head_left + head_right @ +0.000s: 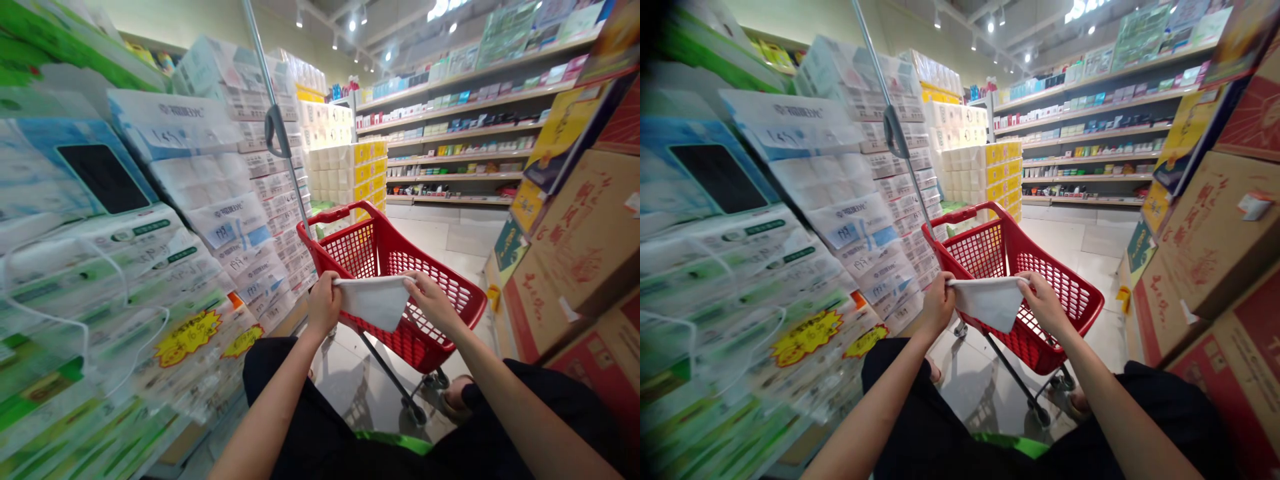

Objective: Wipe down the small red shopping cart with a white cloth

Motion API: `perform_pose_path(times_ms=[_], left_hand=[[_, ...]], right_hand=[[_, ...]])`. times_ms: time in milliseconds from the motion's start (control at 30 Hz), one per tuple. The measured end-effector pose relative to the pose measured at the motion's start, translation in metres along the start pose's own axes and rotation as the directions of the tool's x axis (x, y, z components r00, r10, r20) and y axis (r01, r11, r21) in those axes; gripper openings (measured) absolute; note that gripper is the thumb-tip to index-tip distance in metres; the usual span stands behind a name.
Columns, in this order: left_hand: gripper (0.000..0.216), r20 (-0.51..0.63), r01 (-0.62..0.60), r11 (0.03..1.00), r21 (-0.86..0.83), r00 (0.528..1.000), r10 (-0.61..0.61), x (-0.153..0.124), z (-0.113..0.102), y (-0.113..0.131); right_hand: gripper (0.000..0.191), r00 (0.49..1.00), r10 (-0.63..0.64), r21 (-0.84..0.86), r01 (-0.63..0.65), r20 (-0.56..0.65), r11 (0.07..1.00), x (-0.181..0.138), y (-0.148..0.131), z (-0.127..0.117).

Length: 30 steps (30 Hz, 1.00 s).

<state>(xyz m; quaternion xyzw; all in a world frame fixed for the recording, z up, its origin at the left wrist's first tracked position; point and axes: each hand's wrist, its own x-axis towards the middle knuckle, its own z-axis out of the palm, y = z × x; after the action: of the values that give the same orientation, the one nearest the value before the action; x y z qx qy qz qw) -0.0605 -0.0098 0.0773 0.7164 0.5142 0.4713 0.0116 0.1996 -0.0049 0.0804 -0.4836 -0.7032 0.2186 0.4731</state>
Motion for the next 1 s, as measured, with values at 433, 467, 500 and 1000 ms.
perform_pose_path(times_ms=[433, 467, 500, 1000], left_hand=[[0.016, 0.345, -0.473, 0.874, 0.11, 0.843, 0.413, 0.044, -0.069, 0.069], [0.016, 0.358, -0.537, 0.826, 0.173, 0.815, 0.455, 0.045, -0.071, 0.077], [0.016, 0.363, -0.591, 0.771, 0.238, 0.79, 0.494, 0.045, -0.071, 0.085], [0.026, 0.46, -0.614, 0.786, 0.071, 0.72, 0.52, -0.012, 0.022, 0.064]], right_hand=[[0.048, 0.929, -0.284, -0.252, 0.341, 0.237, 0.906, -0.004, -0.076, 0.004], [0.04, 0.933, -0.259, -0.215, 0.314, 0.25, 0.925, -0.001, -0.08, 0.007], [0.033, 0.936, -0.243, -0.159, 0.288, 0.254, 0.944, 0.002, -0.081, 0.01], [0.042, 0.955, 0.002, -0.263, 0.08, 0.297, 0.961, -0.041, 0.055, -0.016]])
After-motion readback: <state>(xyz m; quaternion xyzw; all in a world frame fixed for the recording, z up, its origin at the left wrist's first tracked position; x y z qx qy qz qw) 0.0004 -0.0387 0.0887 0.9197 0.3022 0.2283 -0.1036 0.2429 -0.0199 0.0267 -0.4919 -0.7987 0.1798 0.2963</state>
